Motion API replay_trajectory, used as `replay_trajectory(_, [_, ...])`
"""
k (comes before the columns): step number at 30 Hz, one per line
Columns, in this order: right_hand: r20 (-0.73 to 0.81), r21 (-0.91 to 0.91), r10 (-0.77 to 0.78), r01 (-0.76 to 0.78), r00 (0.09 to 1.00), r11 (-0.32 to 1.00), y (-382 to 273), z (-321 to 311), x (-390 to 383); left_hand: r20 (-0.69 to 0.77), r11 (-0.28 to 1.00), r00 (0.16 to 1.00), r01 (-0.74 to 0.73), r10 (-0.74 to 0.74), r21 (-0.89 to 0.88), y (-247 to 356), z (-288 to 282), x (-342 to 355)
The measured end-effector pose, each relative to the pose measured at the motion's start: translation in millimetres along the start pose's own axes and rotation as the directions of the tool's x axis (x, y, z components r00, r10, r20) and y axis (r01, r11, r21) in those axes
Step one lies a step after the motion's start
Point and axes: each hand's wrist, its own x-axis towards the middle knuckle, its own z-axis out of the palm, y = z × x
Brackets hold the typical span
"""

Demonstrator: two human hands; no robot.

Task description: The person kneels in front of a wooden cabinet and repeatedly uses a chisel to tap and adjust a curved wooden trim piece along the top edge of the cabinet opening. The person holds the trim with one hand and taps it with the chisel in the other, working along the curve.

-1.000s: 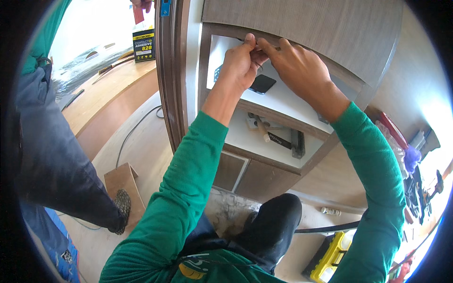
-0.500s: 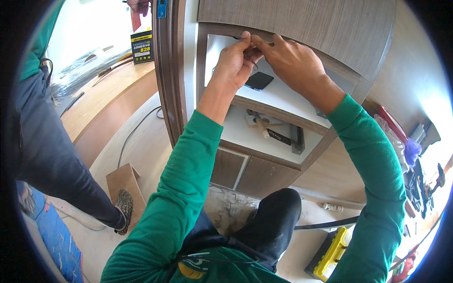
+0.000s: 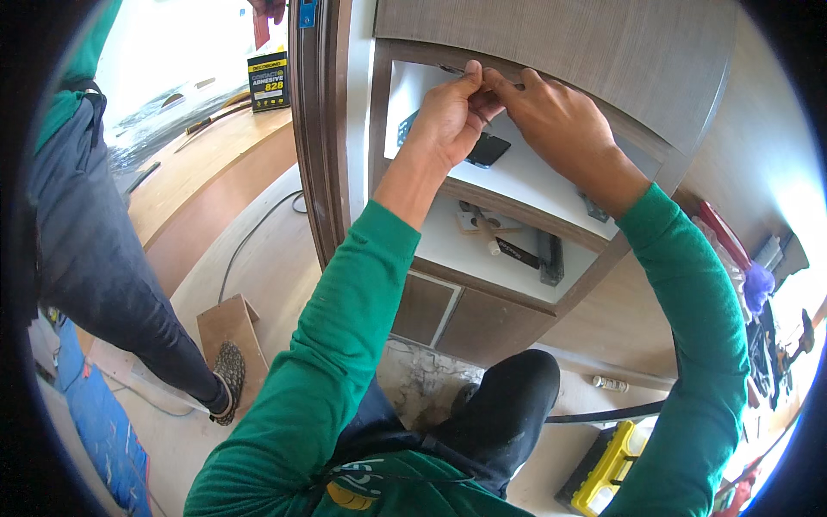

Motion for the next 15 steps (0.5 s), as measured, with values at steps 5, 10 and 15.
replay_trajectory(5, [-0.057, -0.085, -0.040, 0.035, 0.998, 0.996, -0.8, 2.4, 1.6, 0.013, 0.998, 0.998, -0.055, 0.055, 0.000, 5.5, -2.0, 0.5])
replay_trajectory(10, [-0.035, -0.056, -0.007, 0.005, 0.999, 0.998, -4.0, 7.6, 5.0, 0.022, 0.998, 0.998, -0.066, 0.066, -0.008, 2.1, -7.4, 4.5])
replay_trajectory(15, [0.028, -0.059, 0.014, -0.012, 1.000, 0.998, -10.6, 10.0, 15.5, -0.101, 1.000, 0.995, -0.015, 0.015, 0.003, 4.9, -3.9, 11.2])
